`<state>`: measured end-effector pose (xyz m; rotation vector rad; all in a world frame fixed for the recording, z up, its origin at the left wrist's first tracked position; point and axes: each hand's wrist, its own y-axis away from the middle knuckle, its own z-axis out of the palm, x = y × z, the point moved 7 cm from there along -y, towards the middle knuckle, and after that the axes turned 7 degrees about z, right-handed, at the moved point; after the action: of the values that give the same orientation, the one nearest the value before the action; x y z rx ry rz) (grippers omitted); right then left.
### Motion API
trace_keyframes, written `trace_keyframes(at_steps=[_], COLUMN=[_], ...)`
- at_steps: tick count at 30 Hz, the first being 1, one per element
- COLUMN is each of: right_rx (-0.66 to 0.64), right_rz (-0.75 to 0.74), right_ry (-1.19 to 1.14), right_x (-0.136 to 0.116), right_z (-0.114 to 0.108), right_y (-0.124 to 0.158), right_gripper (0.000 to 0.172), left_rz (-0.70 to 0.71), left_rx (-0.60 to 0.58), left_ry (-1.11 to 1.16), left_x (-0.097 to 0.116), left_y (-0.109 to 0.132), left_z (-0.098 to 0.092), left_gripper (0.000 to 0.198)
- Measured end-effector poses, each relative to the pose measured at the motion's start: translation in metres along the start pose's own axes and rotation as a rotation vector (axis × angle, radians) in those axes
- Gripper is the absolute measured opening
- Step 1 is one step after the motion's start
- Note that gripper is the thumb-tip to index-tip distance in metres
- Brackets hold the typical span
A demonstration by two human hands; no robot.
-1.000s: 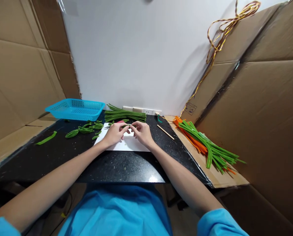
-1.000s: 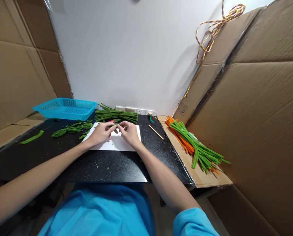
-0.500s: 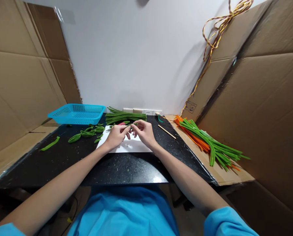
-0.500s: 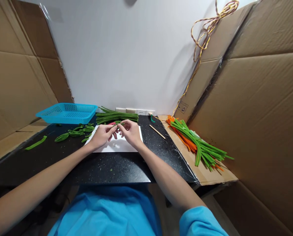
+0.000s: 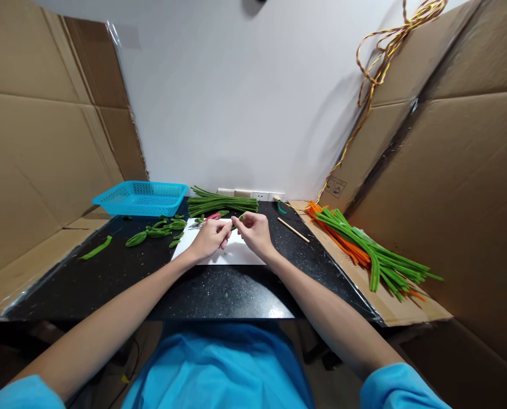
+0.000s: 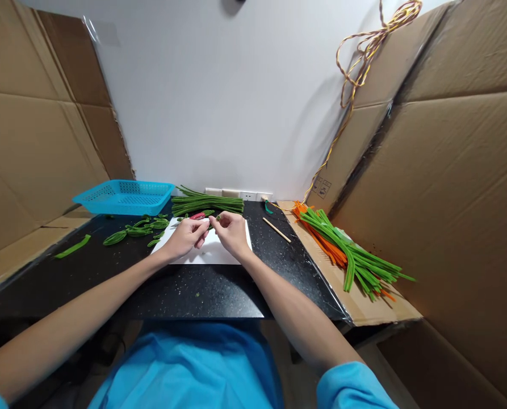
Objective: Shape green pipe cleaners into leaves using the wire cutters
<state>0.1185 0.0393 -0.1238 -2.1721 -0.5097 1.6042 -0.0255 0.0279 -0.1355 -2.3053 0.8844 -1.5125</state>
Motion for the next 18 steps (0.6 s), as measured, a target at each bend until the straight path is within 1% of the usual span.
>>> trace_keyframes(at_steps=[2, 5, 7, 11, 15, 18], right_rx=[0.025, 0.040, -0.007, -0.170, -0.189, -0.191], right_rz=[-0.023, -0.019, 0.023, 0.161, 0.184, 0.175], right_ry=[0.055, 0.057, -0.038, -0.327, -0.372, -0.371], right_x=[-0.002, -0.001, 0.002, 0.010, 0.015, 0.018], right_z=[-0.001, -0.003, -0.002, 0.005, 0.007, 0.010], right_y=[0.000, -0.001, -0.003, -0.006, -0.008, -0.008], right_gripper=[0.055, 0.054, 0.051, 0.050, 0.050, 0.048], left_rz=[0.000, 0.001, 0.018, 0.055, 0.053, 0.036], left_rx=[0.016, 0.019, 0.016, 0.033, 0.077, 0.080], left_ry=[-0.058, -0.088, -0.081, -0.080, -0.133, -0.161], left_x=[-0.001, -0.004, -0.004, -0.002, -0.005, -0.009], left_y=[-0.001, -0.001, -0.002, -0.003, -0.003, -0.004], left_z=[-0.001, -0.001, -0.001, -0.004, -0.010, -0.011], left_gripper=[0.050, 0.048, 0.048, 0.044, 0.036, 0.037])
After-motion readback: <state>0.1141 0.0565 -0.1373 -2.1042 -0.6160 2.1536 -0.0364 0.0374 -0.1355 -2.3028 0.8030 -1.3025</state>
